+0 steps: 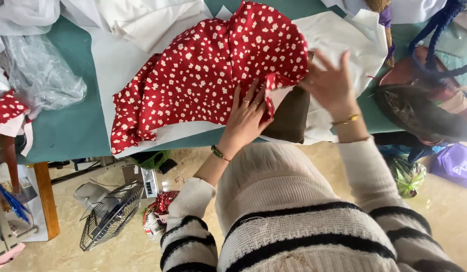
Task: Ironing a red and white patterned garment on a work table using a steam iron
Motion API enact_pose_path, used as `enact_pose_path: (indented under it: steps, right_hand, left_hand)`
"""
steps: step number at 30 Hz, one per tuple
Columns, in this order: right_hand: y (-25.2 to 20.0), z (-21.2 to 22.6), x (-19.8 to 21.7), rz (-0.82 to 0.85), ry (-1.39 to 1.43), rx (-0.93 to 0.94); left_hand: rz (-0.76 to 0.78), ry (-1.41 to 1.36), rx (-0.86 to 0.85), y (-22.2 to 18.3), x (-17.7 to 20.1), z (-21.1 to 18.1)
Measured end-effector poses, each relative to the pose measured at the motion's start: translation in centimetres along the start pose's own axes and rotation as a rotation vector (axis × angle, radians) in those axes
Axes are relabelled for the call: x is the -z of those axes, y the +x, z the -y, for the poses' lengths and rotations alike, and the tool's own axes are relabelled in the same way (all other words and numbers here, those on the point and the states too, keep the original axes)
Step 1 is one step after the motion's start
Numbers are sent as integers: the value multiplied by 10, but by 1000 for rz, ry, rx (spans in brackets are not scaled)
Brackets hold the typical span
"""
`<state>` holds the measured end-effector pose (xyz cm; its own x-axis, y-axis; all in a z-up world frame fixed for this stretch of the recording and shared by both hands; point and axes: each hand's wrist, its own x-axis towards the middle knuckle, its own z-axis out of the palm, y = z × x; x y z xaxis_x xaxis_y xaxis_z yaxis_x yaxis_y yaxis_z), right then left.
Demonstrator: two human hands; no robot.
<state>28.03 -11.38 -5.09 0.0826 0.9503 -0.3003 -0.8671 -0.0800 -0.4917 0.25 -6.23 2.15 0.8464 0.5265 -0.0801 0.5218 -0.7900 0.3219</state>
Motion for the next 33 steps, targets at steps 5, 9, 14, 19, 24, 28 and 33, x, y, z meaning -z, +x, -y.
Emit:
enact_pose_path:
  steps: [5,9,14,19,24,28,33]
  right_hand:
    - [-26,15,0,-325,-682,359]
    - [-30,3,-53,-124,-1540,437]
    - [-27,19,-29,164,-1820,482]
    - [-25,25,20,-216,-1730,346]
    - [32,4,36,-233,-1471,495]
    - [46,3,24,-471,-1678,358]
    - [7,-8,-45,-256,-1797,939]
  left_hand:
    - [-90,-108,13,8,-3,-6]
    - [-239,6,-87,26,-12,-9]
    - [-239,59,-133,34,-49,5]
    - [-236,-6,-108,37,-58,7]
    - [-218,132,92,31,-48,3]
    - [-152,320,75,31,-28,-6]
    - [-300,181,56,37,-40,-8]
